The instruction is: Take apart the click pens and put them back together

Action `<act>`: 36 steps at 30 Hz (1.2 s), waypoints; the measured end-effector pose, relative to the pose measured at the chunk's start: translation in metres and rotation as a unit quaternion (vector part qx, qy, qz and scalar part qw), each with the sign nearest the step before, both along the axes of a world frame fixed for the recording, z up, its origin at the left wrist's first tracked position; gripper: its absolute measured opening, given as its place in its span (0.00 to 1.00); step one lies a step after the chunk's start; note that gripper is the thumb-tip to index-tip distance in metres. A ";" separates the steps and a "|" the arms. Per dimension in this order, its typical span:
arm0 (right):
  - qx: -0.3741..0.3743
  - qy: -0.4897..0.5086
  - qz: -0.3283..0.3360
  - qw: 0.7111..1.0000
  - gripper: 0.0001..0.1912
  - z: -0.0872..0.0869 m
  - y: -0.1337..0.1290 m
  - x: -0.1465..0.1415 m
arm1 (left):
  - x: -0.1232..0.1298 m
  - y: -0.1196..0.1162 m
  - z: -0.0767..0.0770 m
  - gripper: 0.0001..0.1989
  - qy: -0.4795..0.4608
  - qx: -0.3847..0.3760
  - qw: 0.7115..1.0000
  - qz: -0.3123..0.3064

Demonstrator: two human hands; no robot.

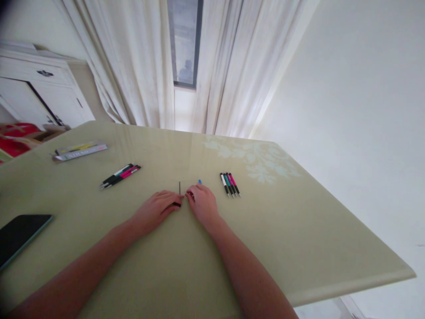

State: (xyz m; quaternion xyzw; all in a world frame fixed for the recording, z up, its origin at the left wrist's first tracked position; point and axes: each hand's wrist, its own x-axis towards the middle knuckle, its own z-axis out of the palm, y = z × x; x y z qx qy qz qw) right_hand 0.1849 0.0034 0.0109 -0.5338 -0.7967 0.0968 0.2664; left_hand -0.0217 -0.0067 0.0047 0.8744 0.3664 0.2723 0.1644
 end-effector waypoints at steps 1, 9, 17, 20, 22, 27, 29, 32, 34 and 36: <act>0.001 -0.006 0.004 1.000 0.05 0.000 0.000 0.000 | 0.001 0.000 0.000 0.07 -0.002 -0.005 1.000 -0.005; -0.002 -0.034 0.038 0.999 0.06 0.002 -0.004 -0.001 | -0.007 0.002 0.004 0.07 0.013 -0.002 0.999 0.045; 0.006 -0.034 0.075 0.997 0.07 0.002 -0.002 -0.002 | -0.003 -0.001 -0.002 0.07 0.012 0.028 0.995 0.090; 0.001 -0.035 0.078 0.996 0.09 0.000 -0.001 -0.002 | -0.002 -0.002 -0.004 0.08 0.014 0.023 0.995 0.092; 0.000 -0.032 0.078 0.996 0.10 0.000 -0.001 -0.002 | -0.002 -0.002 -0.004 0.08 0.007 0.020 0.995 0.093; 0.008 -0.011 0.086 0.996 0.11 -0.001 -0.002 -0.002 | -0.001 -0.003 -0.003 0.08 0.004 0.025 0.995 0.095; 0.008 -0.014 0.094 0.995 0.10 0.000 -0.002 -0.002 | 0.000 -0.004 -0.002 0.08 0.014 0.024 0.995 0.100; 0.007 -0.013 0.100 0.995 0.10 -0.001 -0.001 -0.001 | 0.001 -0.004 -0.002 0.08 0.021 0.020 0.994 0.108; 0.005 -0.007 0.106 0.994 0.10 -0.002 -0.001 0.000 | 0.001 -0.004 -0.003 0.08 0.016 0.020 0.994 0.105; 0.004 -0.004 0.113 0.994 0.11 -0.003 0.000 0.000 | 0.001 -0.004 -0.003 0.08 0.008 0.024 0.995 0.100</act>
